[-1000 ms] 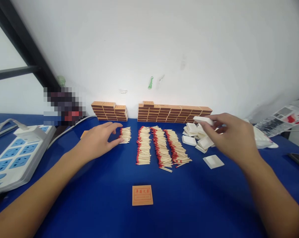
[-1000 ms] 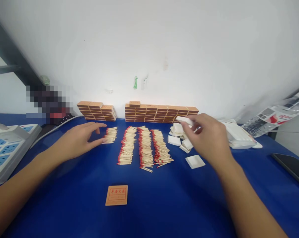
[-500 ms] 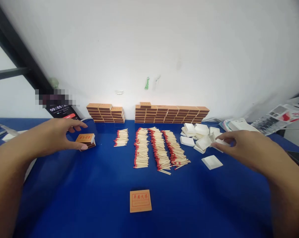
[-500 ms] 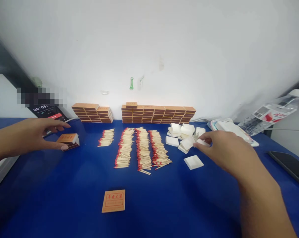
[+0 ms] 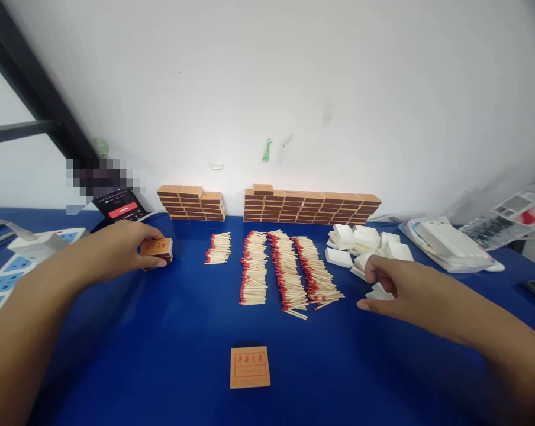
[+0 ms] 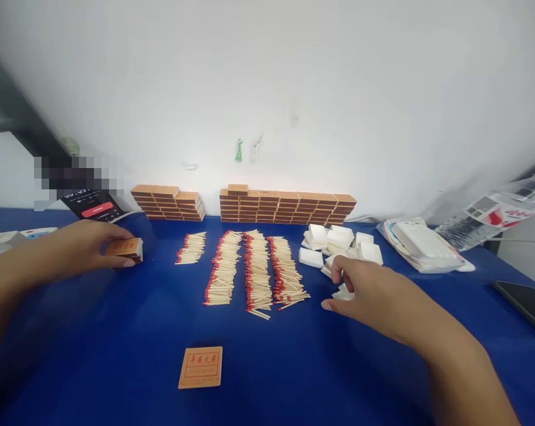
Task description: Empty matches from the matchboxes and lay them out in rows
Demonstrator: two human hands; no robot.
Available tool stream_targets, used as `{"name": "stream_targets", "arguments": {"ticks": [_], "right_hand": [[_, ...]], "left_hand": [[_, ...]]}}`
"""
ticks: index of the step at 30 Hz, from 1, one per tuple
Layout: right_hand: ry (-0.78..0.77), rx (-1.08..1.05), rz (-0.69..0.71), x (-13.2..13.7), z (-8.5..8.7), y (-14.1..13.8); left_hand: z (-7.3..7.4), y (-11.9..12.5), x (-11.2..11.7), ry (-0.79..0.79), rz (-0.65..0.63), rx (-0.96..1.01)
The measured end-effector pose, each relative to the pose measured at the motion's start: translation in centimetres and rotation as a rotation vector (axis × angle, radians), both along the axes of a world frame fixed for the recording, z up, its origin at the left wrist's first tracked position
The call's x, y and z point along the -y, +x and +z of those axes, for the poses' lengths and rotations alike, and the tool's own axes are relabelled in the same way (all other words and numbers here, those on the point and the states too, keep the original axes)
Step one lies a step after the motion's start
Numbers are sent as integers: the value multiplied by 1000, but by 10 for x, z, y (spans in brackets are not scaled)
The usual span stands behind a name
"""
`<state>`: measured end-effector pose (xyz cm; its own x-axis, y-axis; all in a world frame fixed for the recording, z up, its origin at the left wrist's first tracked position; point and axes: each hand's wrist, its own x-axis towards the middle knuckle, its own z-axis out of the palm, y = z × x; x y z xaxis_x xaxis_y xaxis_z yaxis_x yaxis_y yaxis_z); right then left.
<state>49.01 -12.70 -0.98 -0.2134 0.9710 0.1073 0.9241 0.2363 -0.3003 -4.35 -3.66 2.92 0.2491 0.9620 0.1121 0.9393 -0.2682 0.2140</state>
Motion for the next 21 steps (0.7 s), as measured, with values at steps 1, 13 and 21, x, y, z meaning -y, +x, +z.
{"name": "stream_targets", "arguments": {"ticks": [1,13,21], "right_hand": [[-1,3,3,-1,-1,2],[-129,-776,112,5,14,-114],[-392,-1397,78,11,-19,-170]], "left_hand": [[2,1,0,-70,-9,-62],[-7,103,51,247,-443,121],[-36,153,77,342,-566,327]]}}
